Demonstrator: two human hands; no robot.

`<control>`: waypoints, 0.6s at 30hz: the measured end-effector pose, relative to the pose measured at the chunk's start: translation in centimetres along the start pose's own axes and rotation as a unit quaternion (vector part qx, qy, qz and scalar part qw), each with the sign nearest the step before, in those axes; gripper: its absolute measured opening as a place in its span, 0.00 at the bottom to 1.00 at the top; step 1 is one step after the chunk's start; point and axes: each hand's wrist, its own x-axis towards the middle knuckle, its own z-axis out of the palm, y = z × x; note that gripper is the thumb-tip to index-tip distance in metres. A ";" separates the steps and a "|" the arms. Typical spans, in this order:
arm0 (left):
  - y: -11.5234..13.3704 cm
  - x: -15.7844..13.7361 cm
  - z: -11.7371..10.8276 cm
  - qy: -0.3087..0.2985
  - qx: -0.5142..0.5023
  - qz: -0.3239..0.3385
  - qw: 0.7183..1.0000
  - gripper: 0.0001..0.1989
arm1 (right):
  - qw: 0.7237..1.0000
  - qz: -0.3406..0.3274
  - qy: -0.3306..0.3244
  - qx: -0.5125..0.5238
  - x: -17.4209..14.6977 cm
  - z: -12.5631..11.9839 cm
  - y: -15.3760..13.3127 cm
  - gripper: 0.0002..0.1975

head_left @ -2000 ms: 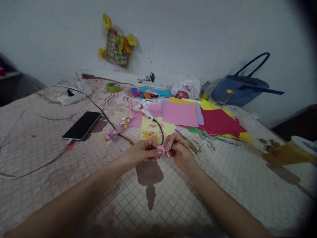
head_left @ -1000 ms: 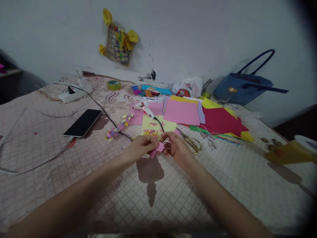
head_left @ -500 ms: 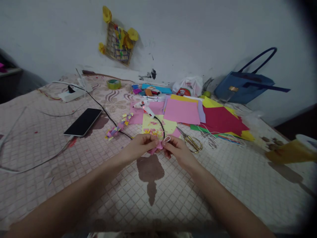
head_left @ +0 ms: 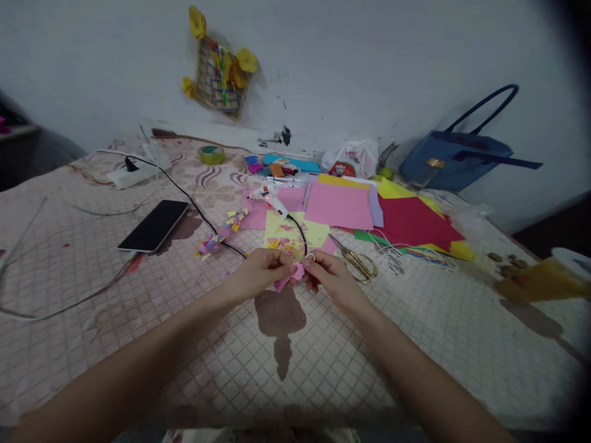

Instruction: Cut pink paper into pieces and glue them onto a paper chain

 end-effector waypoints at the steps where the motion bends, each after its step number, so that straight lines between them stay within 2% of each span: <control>1: 0.0 0.0 0.0 -0.001 0.004 -0.002 1.000 0.13 | 1.000 0.002 -0.003 -0.002 0.0 0.0 0.0 0.13; 9: 0.2 0.1 -0.1 0.003 0.003 0.009 1.000 0.13 | 0.999 0.008 -0.035 -0.003 0.0 -0.4 0.0 0.13; 14: 0.2 0.1 -0.2 -0.002 0.014 0.012 1.000 0.13 | 0.997 0.040 -0.060 -0.003 0.0 -0.5 -0.1 0.14; 18: 0.1 0.2 -0.4 -0.020 -0.007 -0.007 1.000 0.15 | 0.998 0.034 -0.044 0.008 0.1 -0.6 0.1 0.14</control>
